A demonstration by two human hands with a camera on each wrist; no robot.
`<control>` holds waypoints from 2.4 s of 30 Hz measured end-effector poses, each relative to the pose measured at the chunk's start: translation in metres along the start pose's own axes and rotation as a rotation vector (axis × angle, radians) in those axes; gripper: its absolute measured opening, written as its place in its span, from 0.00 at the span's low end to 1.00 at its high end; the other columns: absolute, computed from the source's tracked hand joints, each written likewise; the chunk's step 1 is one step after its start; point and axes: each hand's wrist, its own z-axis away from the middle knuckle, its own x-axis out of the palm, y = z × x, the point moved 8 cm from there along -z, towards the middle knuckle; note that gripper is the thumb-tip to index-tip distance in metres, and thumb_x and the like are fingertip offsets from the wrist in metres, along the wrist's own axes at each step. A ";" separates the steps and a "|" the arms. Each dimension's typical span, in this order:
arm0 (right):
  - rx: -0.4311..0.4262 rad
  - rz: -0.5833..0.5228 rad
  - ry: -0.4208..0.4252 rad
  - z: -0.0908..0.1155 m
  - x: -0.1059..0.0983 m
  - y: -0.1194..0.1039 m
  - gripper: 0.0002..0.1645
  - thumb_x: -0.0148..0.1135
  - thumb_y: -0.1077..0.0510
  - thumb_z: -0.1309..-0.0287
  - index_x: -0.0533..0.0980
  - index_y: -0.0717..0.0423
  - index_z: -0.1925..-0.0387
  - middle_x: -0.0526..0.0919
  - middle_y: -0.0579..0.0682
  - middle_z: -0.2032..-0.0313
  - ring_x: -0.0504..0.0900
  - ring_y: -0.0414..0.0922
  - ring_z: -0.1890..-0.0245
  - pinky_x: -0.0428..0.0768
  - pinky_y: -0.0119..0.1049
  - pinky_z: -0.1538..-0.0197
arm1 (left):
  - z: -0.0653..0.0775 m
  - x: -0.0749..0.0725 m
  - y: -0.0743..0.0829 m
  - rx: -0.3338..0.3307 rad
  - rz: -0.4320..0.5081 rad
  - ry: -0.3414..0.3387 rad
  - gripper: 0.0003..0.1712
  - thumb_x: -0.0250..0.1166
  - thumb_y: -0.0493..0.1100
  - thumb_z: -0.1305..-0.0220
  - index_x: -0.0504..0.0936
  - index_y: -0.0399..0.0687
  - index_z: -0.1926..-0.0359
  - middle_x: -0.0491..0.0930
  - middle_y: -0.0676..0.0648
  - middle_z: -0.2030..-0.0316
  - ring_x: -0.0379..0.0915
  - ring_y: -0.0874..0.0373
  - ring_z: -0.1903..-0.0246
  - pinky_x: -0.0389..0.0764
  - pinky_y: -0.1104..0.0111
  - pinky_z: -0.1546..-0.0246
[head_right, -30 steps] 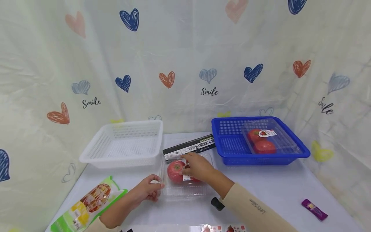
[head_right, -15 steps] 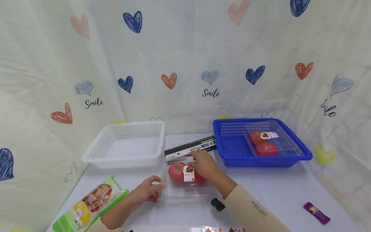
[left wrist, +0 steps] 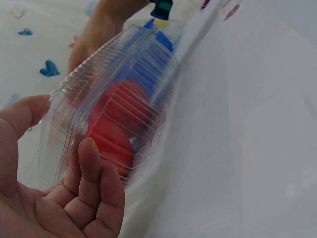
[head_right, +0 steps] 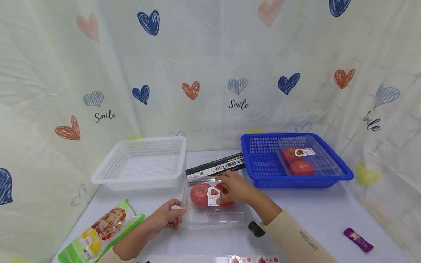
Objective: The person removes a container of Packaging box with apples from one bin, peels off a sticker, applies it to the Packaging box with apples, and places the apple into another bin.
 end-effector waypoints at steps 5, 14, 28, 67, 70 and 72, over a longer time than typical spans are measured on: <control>-0.025 0.030 -0.015 0.006 0.000 -0.003 0.52 0.78 0.35 0.65 0.71 0.41 0.35 0.69 0.44 0.46 0.64 0.51 0.41 0.74 0.55 0.45 | 0.000 -0.001 -0.002 -0.003 -0.004 -0.002 0.24 0.67 0.50 0.37 0.68 0.42 0.50 0.72 0.47 0.81 0.72 0.57 0.83 0.78 0.66 0.76; -0.014 0.095 -0.008 0.009 -0.002 0.003 0.54 0.71 0.26 0.62 0.67 0.36 0.32 0.62 0.50 0.32 0.55 0.58 0.32 0.59 0.65 0.38 | 0.002 -0.003 0.004 0.001 -0.044 -0.010 0.18 0.67 0.47 0.38 0.69 0.43 0.56 0.71 0.49 0.83 0.67 0.59 0.86 0.78 0.67 0.77; 0.099 0.084 0.048 0.053 -0.010 0.025 0.43 0.54 0.28 0.41 0.68 0.49 0.32 0.70 0.60 0.37 0.68 0.63 0.38 0.68 0.63 0.43 | 0.031 0.031 -0.013 -0.106 0.305 -0.198 0.37 0.57 0.63 0.33 0.59 0.34 0.45 0.82 0.41 0.66 0.83 0.50 0.65 0.83 0.58 0.61; 0.122 -0.279 -0.112 0.087 -0.017 0.027 0.44 0.50 0.36 0.32 0.64 0.73 0.35 0.78 0.46 0.82 0.76 0.45 0.84 0.77 0.46 0.61 | -0.028 0.043 0.030 -0.036 0.158 0.050 0.32 0.63 0.51 0.40 0.53 0.48 0.46 0.74 0.40 0.49 0.82 0.46 0.61 0.78 0.62 0.69; 0.161 -0.250 -0.044 0.087 -0.042 0.043 0.42 0.51 0.36 0.32 0.67 0.69 0.36 0.79 0.45 0.78 0.78 0.44 0.79 0.76 0.41 0.68 | -0.029 0.041 0.045 -0.007 0.146 0.040 0.34 0.63 0.52 0.40 0.52 0.48 0.44 0.74 0.39 0.48 0.81 0.43 0.57 0.80 0.60 0.66; 0.186 -0.228 0.016 0.086 -0.061 0.058 0.41 0.53 0.36 0.34 0.69 0.67 0.37 0.80 0.44 0.75 0.79 0.43 0.76 0.76 0.40 0.69 | -0.030 0.038 0.057 0.015 0.151 0.028 0.32 0.62 0.52 0.40 0.53 0.48 0.45 0.72 0.38 0.48 0.81 0.43 0.58 0.81 0.61 0.66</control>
